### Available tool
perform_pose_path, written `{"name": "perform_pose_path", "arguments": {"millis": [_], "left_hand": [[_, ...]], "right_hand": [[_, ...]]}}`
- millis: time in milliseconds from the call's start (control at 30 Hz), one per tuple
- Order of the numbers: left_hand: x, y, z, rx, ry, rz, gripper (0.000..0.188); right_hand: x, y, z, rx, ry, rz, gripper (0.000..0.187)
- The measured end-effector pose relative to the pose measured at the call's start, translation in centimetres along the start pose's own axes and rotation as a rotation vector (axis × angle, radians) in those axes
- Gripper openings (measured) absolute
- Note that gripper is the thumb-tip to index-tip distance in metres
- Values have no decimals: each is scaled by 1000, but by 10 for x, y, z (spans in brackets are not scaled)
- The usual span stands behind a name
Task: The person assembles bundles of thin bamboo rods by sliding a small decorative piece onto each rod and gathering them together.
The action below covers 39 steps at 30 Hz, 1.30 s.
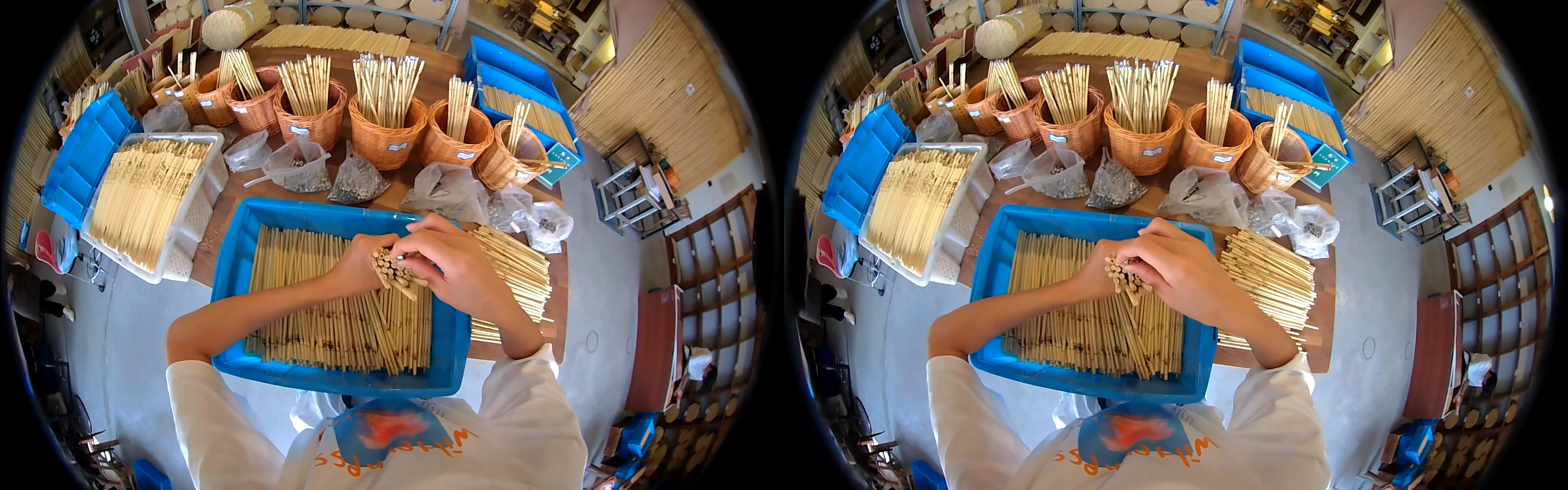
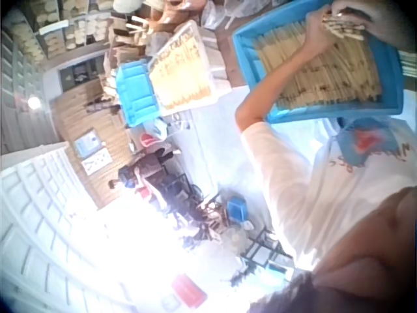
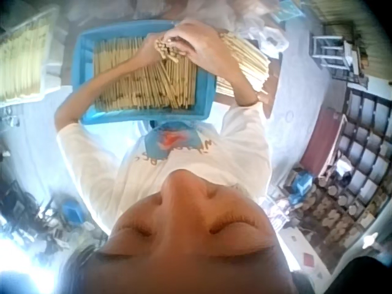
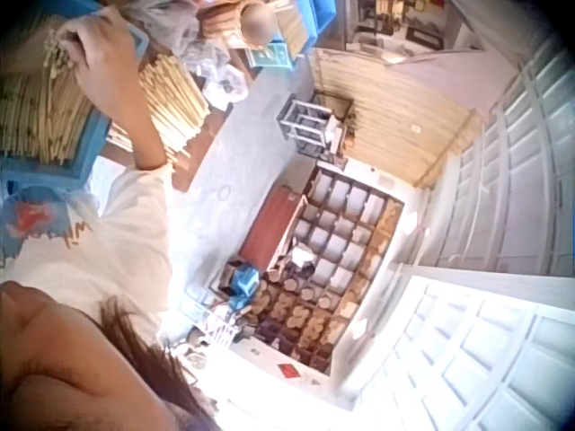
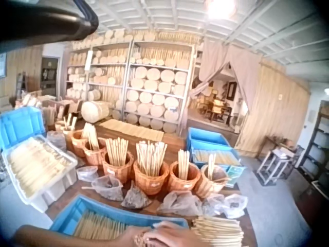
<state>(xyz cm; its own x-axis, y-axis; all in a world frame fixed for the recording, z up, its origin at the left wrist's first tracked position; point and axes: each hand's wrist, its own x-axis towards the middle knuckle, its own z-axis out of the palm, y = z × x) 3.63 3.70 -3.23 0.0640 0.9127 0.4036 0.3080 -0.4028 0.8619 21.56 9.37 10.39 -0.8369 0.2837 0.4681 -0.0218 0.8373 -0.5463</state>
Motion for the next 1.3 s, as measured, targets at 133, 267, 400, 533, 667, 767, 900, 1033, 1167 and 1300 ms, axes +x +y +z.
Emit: {"name": "perform_pose_path", "arguments": {"millis": [133, 267, 400, 533, 667, 767, 900, 1033, 1167, 1300], "left_hand": [[0, 11, -2, 26, -21, -35, 39], [1, 4, -5, 73, -75, -20, 46], [5, 9, -4, 138, -79, -78, 45], [2, -2, -4, 67, -45, -59, 44], [0, 6, -5, -61, -62, -151, 40], [2, 9, -3, -60, -39, -102, 35], [8, 8, -1, -13, 3, -74, 25], [9, 13, 1, -1, -20, -96, 25], [11, 10, 3, 9, -15, -39, 23], [4, 11, -3, -10, -49, -109, 18]], "right_hand": [[-1, 9, 8, -30, 71, -119, 16], [-2, 6, -4, 66, 9, -19, 18], [-7, 11, 1, 23, 67, -57, 19], [-1, 12, 8, -77, 171, -134, 20], [10, -7, -3, -97, 387, -192, 17], [22, -15, -23, -76, 436, -232, 20], [20, -9, -36, 247, 499, -129, 18], [3, 10, -38, 516, 562, 5, 17], [-9, 19, -46, 426, 546, 26, 18], [-13, 11, -55, 308, 473, 33, 17]]}}
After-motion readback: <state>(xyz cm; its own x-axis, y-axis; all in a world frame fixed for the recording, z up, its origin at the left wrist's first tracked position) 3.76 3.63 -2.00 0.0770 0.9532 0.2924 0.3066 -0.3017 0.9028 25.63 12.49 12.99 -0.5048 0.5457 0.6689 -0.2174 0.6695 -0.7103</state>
